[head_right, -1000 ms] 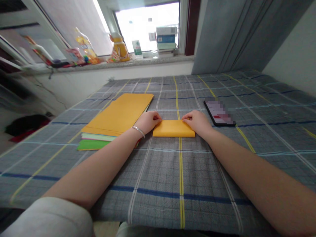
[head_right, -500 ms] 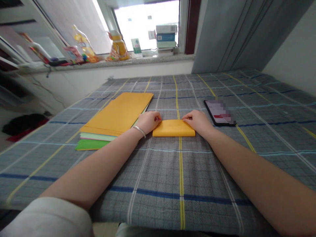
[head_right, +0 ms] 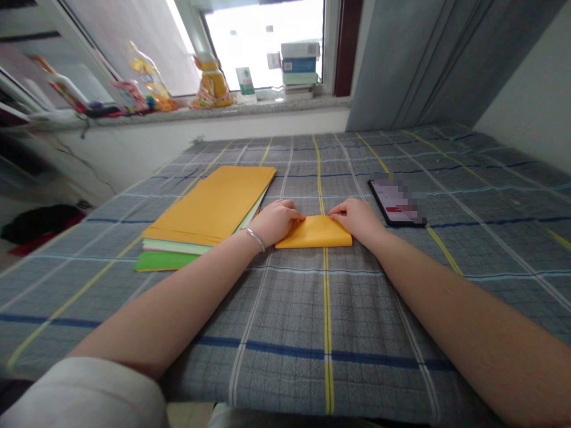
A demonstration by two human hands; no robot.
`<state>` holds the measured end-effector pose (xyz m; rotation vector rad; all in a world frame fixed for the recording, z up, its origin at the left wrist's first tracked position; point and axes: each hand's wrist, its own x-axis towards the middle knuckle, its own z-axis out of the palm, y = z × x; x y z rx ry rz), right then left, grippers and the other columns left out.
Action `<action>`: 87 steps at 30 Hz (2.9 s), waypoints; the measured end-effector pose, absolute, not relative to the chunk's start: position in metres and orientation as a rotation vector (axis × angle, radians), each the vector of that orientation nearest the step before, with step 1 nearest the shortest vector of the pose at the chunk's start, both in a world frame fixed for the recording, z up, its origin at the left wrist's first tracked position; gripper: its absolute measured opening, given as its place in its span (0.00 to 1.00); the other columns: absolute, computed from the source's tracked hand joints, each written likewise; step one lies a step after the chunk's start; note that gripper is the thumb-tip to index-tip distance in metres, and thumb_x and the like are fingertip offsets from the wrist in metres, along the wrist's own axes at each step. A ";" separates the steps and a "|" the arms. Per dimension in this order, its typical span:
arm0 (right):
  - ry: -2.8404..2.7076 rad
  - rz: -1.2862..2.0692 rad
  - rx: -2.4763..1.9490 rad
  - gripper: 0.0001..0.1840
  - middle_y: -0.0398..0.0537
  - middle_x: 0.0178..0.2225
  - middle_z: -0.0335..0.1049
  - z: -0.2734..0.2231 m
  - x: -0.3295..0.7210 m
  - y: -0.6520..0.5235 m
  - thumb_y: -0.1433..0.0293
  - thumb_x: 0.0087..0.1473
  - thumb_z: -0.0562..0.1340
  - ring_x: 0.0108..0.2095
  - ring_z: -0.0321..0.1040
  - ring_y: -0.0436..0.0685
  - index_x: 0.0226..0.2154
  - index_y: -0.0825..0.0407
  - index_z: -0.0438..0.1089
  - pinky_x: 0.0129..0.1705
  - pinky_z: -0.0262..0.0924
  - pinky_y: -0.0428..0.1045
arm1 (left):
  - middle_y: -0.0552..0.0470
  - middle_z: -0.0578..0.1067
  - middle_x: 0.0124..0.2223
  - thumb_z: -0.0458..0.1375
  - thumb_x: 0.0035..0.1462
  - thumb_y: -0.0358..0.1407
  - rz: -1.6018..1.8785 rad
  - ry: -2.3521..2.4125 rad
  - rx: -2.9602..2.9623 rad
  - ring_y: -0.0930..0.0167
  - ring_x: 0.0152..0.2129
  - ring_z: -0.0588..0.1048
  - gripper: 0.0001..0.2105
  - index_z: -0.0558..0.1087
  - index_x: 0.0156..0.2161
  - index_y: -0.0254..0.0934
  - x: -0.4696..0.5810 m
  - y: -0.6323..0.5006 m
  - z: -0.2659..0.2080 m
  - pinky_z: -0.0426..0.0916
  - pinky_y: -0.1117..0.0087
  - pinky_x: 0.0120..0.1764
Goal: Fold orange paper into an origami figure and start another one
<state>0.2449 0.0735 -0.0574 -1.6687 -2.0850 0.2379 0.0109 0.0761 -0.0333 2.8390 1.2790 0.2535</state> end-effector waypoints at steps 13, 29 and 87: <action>-2.072 0.245 -1.635 0.09 0.48 0.35 0.79 -0.059 0.246 0.074 0.69 0.53 0.63 0.38 0.74 0.60 0.33 0.47 0.81 0.40 0.65 0.53 | 0.41 0.73 0.44 0.48 0.65 0.45 0.263 1.611 2.825 0.57 0.43 0.70 0.19 0.77 0.47 0.36 0.030 0.038 -0.031 0.66 0.60 0.41; -2.071 0.243 -1.626 0.10 0.48 0.36 0.80 -0.058 0.246 0.074 0.69 0.53 0.63 0.38 0.74 0.60 0.33 0.47 0.82 0.40 0.65 0.53 | 0.44 0.50 0.71 0.40 0.69 0.45 0.062 1.424 2.746 0.56 0.68 0.49 0.29 0.52 0.69 0.30 0.031 0.043 -0.049 0.45 0.51 0.66; -2.420 0.630 -1.731 0.20 0.42 0.25 0.70 -0.033 0.226 0.030 0.49 0.46 0.64 0.26 0.64 0.54 0.29 0.48 0.65 0.26 0.50 0.50 | 0.39 0.41 0.73 0.55 0.48 0.65 -0.266 1.241 2.651 0.48 0.69 0.40 0.52 0.45 0.71 0.41 0.001 0.062 -0.022 0.41 0.41 0.64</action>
